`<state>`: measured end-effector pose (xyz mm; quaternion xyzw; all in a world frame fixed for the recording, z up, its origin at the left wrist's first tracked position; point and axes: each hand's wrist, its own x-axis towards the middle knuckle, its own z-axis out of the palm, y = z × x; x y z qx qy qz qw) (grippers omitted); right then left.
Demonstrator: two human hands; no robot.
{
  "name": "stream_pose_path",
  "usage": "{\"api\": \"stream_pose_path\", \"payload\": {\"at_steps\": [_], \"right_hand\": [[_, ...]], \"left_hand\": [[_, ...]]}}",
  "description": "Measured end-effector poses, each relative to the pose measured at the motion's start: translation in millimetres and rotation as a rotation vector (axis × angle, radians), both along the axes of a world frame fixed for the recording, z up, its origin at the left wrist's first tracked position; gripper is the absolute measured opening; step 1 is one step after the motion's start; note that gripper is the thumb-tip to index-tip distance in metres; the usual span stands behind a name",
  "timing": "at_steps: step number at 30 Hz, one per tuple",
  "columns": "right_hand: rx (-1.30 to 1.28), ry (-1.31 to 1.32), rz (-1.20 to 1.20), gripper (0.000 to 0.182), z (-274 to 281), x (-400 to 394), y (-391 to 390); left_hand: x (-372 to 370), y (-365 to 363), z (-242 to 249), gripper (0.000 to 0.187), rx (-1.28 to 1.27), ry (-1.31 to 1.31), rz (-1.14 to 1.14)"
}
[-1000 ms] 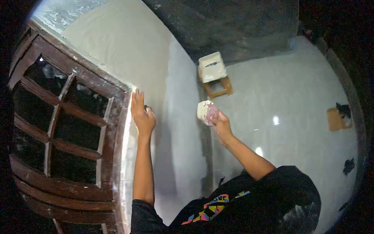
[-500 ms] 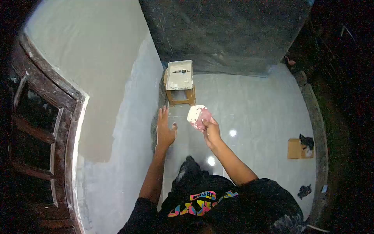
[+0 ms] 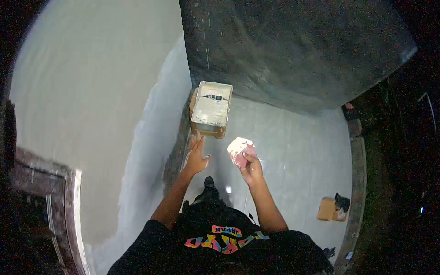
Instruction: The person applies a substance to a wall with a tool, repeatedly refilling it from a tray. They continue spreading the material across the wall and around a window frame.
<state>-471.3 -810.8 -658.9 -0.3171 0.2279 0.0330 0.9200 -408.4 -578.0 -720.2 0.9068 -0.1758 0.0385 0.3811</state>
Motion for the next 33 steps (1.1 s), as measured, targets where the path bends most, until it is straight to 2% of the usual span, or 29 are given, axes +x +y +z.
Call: {"api": "stream_pose_path", "payload": {"at_steps": [3, 6, 7, 11, 14, 18, 20, 22, 23, 24, 26, 28, 30, 31, 33], "right_hand": [[-0.023, -0.004, -0.017, 0.05, -21, 36, 0], [-0.054, 0.114, -0.061, 0.049, -37, 45, 4], [-0.033, 0.061, -0.082, 0.045, -34, 51, 8], [-0.082, 0.154, -0.048, 0.045, -51, 82, -7], [-0.115, 0.063, 0.077, 0.049, -80, 124, -44], [-0.221, 0.157, 0.168, 0.051, -80, 194, -73], [-0.264, 0.288, 0.258, 0.053, -94, 229, -90], [-0.37, 0.415, 0.373, 0.057, -114, 269, -105], [-0.328, 0.334, 0.474, 0.057, -116, 290, -110], [-0.348, 0.39, 0.508, 0.057, -118, 316, -109], [-0.542, 0.334, 0.599, 0.048, -144, 354, -117], [-0.852, 0.12, 0.744, 0.036, -177, 395, -122], [-1.318, -0.03, 1.032, 0.05, -194, 431, -116], [-1.323, -0.024, 1.065, 0.05, -200, 443, -110], [-1.571, -0.845, 1.104, 0.053, -221, 456, -101]], "left_hand": [[50, -7, -14, 0.092, 0.029, 0.034, -0.04], [68, -11, -37, 0.093, 0.054, 0.108, -0.099], [81, -14, -41, 0.094, 0.037, 0.13, -0.112], [112, -32, -68, 0.097, 0.056, 0.218, -0.094], [143, -53, -87, 0.1, 0.095, 0.397, -0.02], [181, -88, -126, 0.094, 0.084, 0.53, 0.14], [198, -103, -136, 0.096, 0.161, 0.604, 0.225], [215, -122, -146, 0.099, 0.104, 0.638, 0.358], [223, -130, -147, 0.101, 0.094, 0.661, 0.39], [234, -137, -150, 0.103, 0.08, 0.679, 0.42], [255, -147, -159, 0.105, 0.133, 0.7, 0.429], [264, -156, -186, 0.115, 0.137, 0.634, 0.485], [276, -157, -209, 0.122, 0.148, 0.596, 0.521], [282, -154, -214, 0.122, 0.133, 0.62, 0.537], [294, -153, -230, 0.128, 0.23, 0.555, 0.538]]}}
